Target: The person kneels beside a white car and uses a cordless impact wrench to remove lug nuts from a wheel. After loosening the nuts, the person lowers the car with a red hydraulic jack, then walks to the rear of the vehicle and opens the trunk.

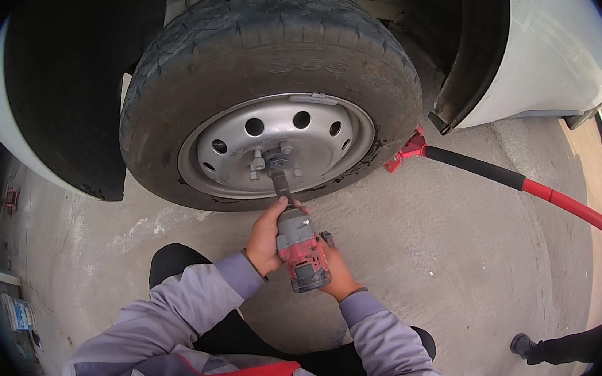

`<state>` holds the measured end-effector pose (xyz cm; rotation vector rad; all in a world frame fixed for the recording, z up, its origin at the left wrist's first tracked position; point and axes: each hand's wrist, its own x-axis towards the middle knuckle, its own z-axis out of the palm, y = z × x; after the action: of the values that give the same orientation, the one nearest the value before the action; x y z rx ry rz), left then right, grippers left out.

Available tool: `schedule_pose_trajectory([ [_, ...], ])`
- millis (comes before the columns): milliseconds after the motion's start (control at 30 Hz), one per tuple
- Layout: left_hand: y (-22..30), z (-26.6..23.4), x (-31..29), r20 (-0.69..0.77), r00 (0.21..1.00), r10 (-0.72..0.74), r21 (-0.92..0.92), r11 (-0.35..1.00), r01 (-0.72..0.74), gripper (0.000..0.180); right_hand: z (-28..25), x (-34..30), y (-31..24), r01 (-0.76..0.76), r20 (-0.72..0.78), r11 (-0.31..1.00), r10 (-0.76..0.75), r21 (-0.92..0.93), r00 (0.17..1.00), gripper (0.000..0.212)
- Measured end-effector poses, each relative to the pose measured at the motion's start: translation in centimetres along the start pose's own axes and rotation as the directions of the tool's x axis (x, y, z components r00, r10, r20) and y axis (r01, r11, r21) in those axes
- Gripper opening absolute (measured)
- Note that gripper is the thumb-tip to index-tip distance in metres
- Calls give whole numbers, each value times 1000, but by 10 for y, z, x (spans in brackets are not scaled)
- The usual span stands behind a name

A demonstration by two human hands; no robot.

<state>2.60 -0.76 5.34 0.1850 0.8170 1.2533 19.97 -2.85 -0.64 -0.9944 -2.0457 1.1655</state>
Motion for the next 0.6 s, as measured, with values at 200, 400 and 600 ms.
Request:
schedule_pose_trajectory([
  [200,27,-1,-15,22,999,36,1,999,-36,30,8,18,-22,33,-20,998,-34,-59,999,35],
  [400,34,-5,-16,72,997,36,-28,999,-34,29,21,19,-14,-141,28,978,138,151,990,51],
  [600,39,-6,-17,67,997,24,-24,999,-22,32,26,22,-20,-12,-82,999,15,30,996,25],
])
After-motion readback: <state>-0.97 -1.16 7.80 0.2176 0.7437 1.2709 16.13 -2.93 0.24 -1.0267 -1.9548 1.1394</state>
